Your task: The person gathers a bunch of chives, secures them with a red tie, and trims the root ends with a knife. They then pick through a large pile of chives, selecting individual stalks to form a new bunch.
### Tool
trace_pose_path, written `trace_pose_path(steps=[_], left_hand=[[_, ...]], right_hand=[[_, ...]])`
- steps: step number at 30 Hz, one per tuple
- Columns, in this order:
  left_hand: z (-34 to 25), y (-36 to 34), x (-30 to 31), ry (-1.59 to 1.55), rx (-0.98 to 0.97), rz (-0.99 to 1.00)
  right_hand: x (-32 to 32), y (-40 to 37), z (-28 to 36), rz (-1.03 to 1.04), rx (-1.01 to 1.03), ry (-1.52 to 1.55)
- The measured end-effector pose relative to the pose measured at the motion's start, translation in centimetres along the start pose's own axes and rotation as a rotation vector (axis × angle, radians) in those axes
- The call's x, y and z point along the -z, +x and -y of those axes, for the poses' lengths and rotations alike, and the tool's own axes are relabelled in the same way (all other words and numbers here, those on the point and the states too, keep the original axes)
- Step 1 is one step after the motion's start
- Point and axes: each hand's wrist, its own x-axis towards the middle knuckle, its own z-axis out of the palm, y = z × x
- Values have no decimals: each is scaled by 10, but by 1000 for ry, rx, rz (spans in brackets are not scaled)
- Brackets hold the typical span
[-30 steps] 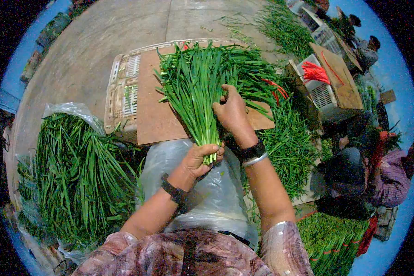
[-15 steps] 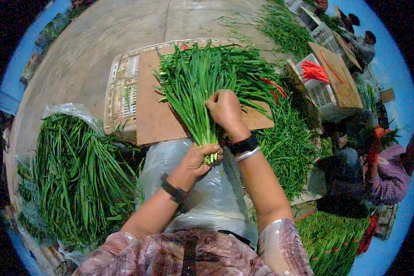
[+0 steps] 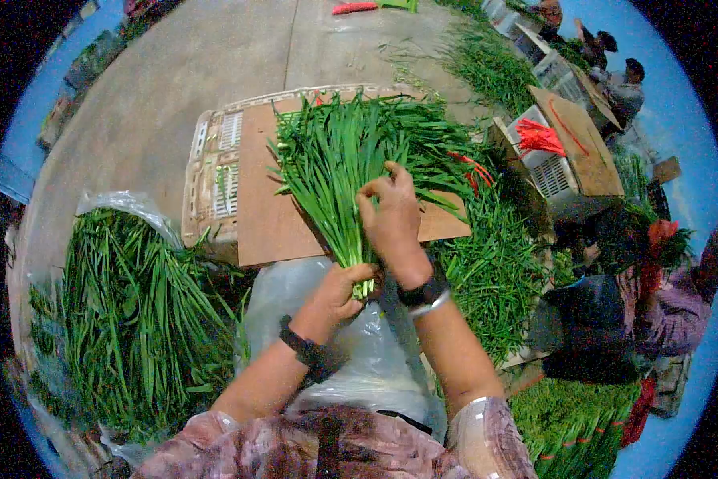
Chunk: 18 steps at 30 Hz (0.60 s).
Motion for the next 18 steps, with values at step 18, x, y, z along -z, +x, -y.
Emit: trace_pose_path(steps=[18], left_hand=[[-3,3,15,-195,131,115]], right_hand=[[80,-37,28,422,-469,797]])
